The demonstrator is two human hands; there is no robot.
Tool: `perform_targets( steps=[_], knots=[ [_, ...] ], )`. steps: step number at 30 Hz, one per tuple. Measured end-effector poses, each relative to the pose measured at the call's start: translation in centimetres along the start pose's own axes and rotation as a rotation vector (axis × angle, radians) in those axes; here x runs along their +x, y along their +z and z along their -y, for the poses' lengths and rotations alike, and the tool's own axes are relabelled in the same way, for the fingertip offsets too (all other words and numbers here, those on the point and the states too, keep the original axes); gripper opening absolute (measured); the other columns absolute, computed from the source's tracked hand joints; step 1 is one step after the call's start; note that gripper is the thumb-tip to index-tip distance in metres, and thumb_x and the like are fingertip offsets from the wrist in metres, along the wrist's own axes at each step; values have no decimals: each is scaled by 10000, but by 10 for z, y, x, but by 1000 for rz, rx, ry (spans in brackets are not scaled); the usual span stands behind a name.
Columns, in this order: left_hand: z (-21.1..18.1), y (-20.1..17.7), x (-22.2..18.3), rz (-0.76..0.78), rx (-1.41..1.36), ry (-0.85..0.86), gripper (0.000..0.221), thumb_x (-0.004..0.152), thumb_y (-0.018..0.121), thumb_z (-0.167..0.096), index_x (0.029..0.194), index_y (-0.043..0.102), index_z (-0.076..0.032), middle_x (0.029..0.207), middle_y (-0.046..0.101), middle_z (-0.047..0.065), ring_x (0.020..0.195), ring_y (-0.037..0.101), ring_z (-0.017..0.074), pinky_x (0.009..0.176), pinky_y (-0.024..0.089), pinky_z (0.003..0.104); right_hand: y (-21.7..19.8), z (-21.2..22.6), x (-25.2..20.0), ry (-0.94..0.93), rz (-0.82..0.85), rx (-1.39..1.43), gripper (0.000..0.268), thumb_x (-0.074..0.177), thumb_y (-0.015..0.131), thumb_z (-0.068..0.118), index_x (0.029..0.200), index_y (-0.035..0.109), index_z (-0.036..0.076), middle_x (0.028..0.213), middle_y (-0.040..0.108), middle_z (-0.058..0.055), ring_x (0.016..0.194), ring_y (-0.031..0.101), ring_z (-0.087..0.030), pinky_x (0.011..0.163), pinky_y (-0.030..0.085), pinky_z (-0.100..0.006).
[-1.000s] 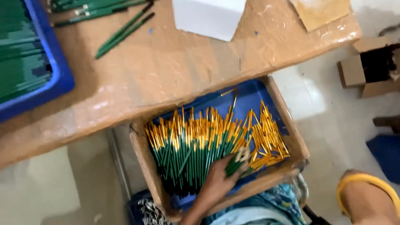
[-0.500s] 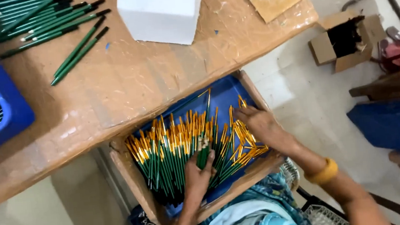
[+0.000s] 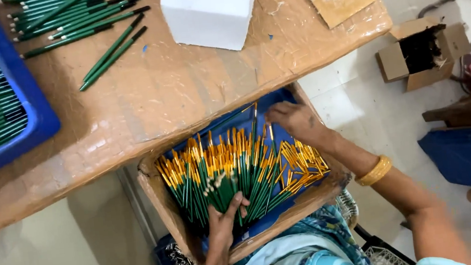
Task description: Assembling and sorting paintbrushes in a manufacturing facility.
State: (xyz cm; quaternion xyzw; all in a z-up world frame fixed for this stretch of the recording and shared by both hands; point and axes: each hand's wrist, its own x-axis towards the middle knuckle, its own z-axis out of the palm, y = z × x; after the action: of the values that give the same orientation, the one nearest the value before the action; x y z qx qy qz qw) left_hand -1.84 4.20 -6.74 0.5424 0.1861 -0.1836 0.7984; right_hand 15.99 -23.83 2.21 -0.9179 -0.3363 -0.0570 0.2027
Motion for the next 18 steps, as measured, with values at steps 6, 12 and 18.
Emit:
perform_targets(
  steps=[6,12,18],
  knots=[
    [-49,30,-2,134,-241,-69,267,908,715,-105,1163,707,-26,738,721,130,501,567,143,433,439,284,15,34,-13,329,-239,197,114,969,688,73,1066,703,16,987,731,-141,862,723,-284,726,578,-340],
    [-45,41,0,180,-313,-124,298,936,710,-125,1209,705,-5,750,714,151,511,559,142,450,425,275,48,36,-44,758,-206,1293,124,1000,646,138,1088,668,55,904,754,-105,811,770,-179,704,637,-299],
    [-52,46,-7,167,-423,-222,259,911,725,-99,1151,685,-9,729,699,155,482,530,149,445,413,292,46,56,-46,846,-8,1697,152,1006,620,213,1006,610,61,945,768,-116,801,763,-176,688,641,-320]
  ],
)
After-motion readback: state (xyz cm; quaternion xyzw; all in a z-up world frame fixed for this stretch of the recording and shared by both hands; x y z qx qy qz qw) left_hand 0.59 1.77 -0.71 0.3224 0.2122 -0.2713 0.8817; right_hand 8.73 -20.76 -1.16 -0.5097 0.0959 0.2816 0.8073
